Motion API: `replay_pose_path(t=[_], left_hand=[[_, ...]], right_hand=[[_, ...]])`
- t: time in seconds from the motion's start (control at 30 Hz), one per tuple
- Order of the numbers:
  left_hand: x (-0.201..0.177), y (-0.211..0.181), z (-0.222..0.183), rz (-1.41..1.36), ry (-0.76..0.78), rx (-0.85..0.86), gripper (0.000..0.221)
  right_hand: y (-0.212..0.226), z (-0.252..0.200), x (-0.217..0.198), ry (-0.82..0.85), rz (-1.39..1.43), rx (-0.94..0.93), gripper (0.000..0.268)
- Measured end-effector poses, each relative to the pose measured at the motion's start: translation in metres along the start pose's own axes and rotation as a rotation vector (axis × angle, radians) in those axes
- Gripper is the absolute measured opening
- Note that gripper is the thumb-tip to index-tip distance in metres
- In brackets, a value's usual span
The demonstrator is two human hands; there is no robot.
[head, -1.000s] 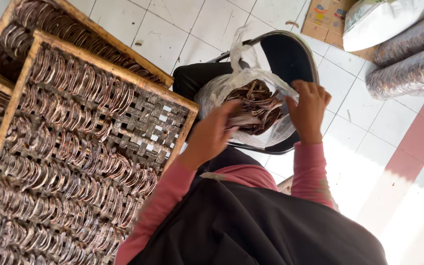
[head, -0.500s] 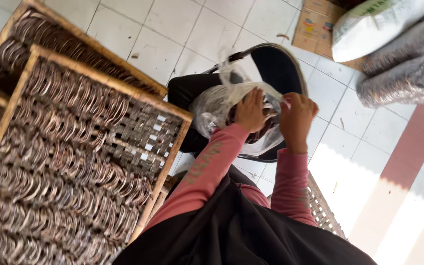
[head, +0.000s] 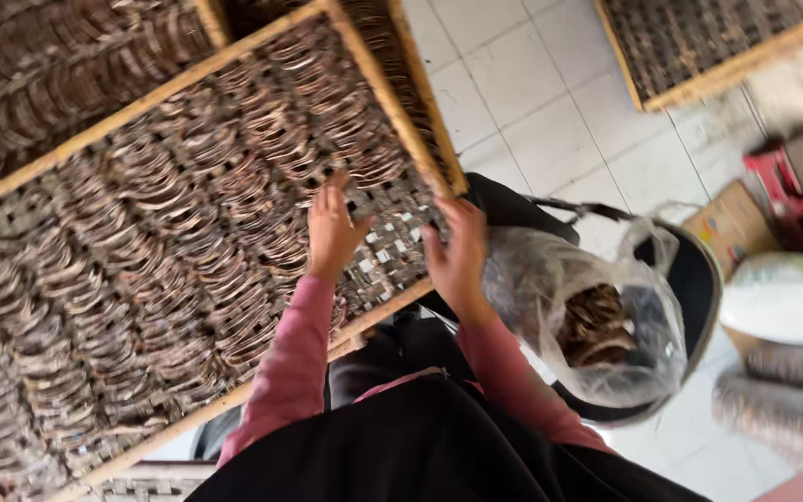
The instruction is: The person picks up handfuls of dried food items from bamboo trays and places them into plastic bags.
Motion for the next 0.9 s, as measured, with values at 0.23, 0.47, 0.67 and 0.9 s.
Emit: replay_pose_path(t=[0.23,0.47,0.67,0.9], left_hand=[[0.040,0.133,0.041,0.411,0.183,-0.281,0.148],[0.051,0.160,0.067,0.489,0.370,-0.342,0.157],[0.056,0.162,0.067,0.424,0.362,-0.303,0.131],[0.085,0.174,0.029,0.242,0.076,-0.114,0.057]], right_hand=[[-0.128,0.079,0.220,0.741,-0.672,-0.323,0.109],[-0.171,0.104,0.265,1.069,-0.937,-0.325,0.125],[-0.158,0.102,0.242,0.931,-0.810,-0.459,0.069],[-0.179,0.053,0.229,0.710,-0.737,-0.527,0.041]])
Point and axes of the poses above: each hand's wrist, its own z-axis towards the middle knuckle, its own x-axis out of the palm, y = z × x, the point moved 3 cm from there along z, towards the middle knuckle, and after that the axes turned 4 degrees about -z, right-handed, at the moved point
